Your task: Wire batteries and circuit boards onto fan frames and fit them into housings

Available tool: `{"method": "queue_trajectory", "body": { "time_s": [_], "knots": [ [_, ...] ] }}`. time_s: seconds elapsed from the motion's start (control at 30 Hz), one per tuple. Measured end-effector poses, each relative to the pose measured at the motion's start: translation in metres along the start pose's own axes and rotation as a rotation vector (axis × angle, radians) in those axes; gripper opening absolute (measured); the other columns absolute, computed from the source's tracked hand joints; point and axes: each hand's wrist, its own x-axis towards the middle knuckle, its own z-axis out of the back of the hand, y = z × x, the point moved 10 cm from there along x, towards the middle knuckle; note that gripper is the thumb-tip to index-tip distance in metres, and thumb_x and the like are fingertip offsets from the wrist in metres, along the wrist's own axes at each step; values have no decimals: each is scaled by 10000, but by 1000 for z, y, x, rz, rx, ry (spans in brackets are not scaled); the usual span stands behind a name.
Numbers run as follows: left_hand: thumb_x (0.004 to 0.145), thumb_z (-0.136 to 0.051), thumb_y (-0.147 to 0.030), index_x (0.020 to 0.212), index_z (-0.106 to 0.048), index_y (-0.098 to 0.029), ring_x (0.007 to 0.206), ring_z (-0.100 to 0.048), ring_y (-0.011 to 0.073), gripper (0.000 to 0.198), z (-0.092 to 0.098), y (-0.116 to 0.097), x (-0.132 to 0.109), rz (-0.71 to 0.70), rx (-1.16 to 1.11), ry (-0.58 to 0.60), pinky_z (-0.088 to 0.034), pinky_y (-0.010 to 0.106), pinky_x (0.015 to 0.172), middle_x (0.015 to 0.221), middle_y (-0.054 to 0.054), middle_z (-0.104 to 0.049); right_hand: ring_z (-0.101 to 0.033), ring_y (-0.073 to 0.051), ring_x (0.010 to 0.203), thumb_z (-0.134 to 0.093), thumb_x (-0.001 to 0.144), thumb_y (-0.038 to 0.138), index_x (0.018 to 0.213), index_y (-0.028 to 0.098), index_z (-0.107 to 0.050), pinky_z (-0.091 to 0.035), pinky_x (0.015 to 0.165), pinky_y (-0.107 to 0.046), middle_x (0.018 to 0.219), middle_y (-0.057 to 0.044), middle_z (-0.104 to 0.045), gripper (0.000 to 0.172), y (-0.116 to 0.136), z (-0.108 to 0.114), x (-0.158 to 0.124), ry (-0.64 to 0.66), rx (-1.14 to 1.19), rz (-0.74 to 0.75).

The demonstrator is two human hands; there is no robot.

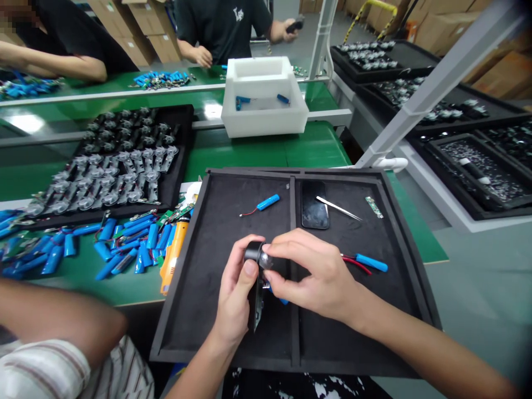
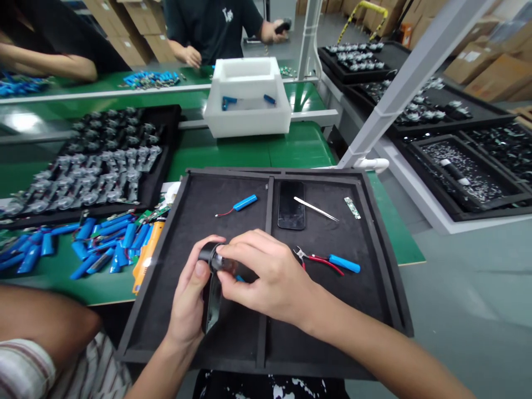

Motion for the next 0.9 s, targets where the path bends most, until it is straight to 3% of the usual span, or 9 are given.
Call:
{"method": "queue_trajectory", "body": {
  "time_s": [0.27,0.47,0.63,0.9],
  "knots": [
    [992,-614,-516,1272,-648,-248,1012,-601,195,389,-2,5,4,7,-38,4,-473,245,827,1120,52,-649,-696,-193,1048,-736,948,193,1203,205,-703,-608,925,-355,1139,-87,-733,257,-12,-6,-2,80,62,-69],
    [973,-637,-517,1267,-654,-237,975,-605,200,406,0,7,1,24,-49,-39,-479,247,786,1148,64,-651,-688,-185,941,-714,867,116,1156,176,-703,-610,848,-342,1056,-81,-731,296,-9,-4,0,29,15,-23],
    [979,-643,-500,1262,-655,-246,1023,-602,194,380,-4,8,3,29,-94,-8,-473,246,864,1148,53,-642,-696,-169,937,-706,873,105,1111,151,-709,-602,830,-299,1076,-97,-710,243,-11,-6,-2,22,28,-43],
    [976,-652,-506,1259,-663,-257,909,-585,142,377,-16,-1,9,7,-120,20,-474,210,762,1076,33,-632,-706,-168,935,-707,854,88,1083,163,-708,-600,814,-295,1075,-86,-689,241,-12,3,1,-25,41,-55]
  ]
}}
